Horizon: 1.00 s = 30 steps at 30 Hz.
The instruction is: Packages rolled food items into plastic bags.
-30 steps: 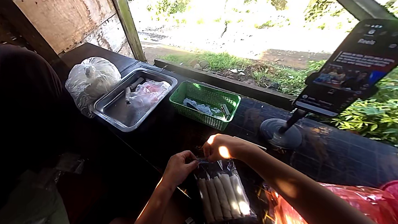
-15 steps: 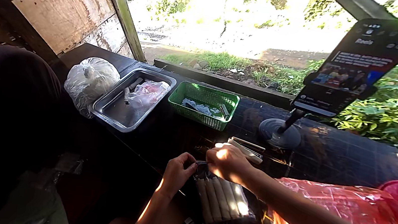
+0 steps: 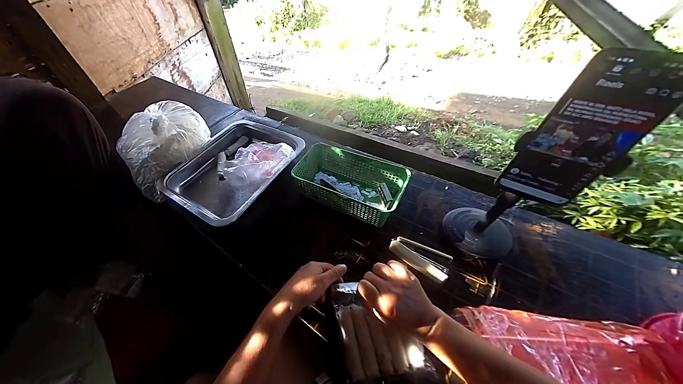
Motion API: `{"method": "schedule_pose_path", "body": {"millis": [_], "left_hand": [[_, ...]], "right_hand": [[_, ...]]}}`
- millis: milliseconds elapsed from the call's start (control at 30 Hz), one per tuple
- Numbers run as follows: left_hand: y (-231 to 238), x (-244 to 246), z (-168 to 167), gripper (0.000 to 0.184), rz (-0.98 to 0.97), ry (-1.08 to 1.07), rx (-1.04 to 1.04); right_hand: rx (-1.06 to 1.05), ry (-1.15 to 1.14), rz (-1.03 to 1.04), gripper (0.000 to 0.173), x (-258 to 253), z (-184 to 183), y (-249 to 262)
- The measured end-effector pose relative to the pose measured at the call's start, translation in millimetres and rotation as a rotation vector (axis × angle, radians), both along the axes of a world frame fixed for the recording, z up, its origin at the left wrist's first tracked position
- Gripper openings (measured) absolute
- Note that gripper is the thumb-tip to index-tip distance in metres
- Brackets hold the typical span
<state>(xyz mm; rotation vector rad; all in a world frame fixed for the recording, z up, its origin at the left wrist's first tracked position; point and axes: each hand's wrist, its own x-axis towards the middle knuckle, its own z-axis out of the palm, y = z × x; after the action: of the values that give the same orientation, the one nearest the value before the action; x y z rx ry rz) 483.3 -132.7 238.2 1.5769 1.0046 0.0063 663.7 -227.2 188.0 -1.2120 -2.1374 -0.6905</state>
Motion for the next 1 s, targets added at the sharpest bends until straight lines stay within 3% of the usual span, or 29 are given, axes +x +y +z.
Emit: {"method": "schedule_pose_path", "body": {"millis": [400,500,633,733,867,1000], "left_hand": [[-0.7,1.0,-8.1,0.026,-0.085,0.002,0.110],[-3.0,0.9,-10.1,0.027,-0.089,0.040,0.152],[-4.9,-0.4,-11.7,0.028,-0.091,0.063,0.186],[-5.4,-1.2,-12.6,0.028,-0.096,0.059,0.203],[-5.8,-3.7,-11.0,0.028,-0.103,0.062,0.212],[-5.4,-9.0,-13.0,0.028,-0.065,0.040,0.238]], "right_hand": [[-0.074,-0.032,-0.001,0.027,2.5,4.8,3.6],[-0.344,0.063,0.014,0.013,15.5,24.7,3.8],[-0.855,0.195,-0.061,0.035,43.9,57.4,7.3],[-1.075,0.237,-0.059,0.029,58.6,63.6,13.4],[-1.110,0.277,-0.075,0.012,61.5,61.1,15.3],[-0.935,0.303,-0.060,0.008,61.5,55.3,13.2]]}}
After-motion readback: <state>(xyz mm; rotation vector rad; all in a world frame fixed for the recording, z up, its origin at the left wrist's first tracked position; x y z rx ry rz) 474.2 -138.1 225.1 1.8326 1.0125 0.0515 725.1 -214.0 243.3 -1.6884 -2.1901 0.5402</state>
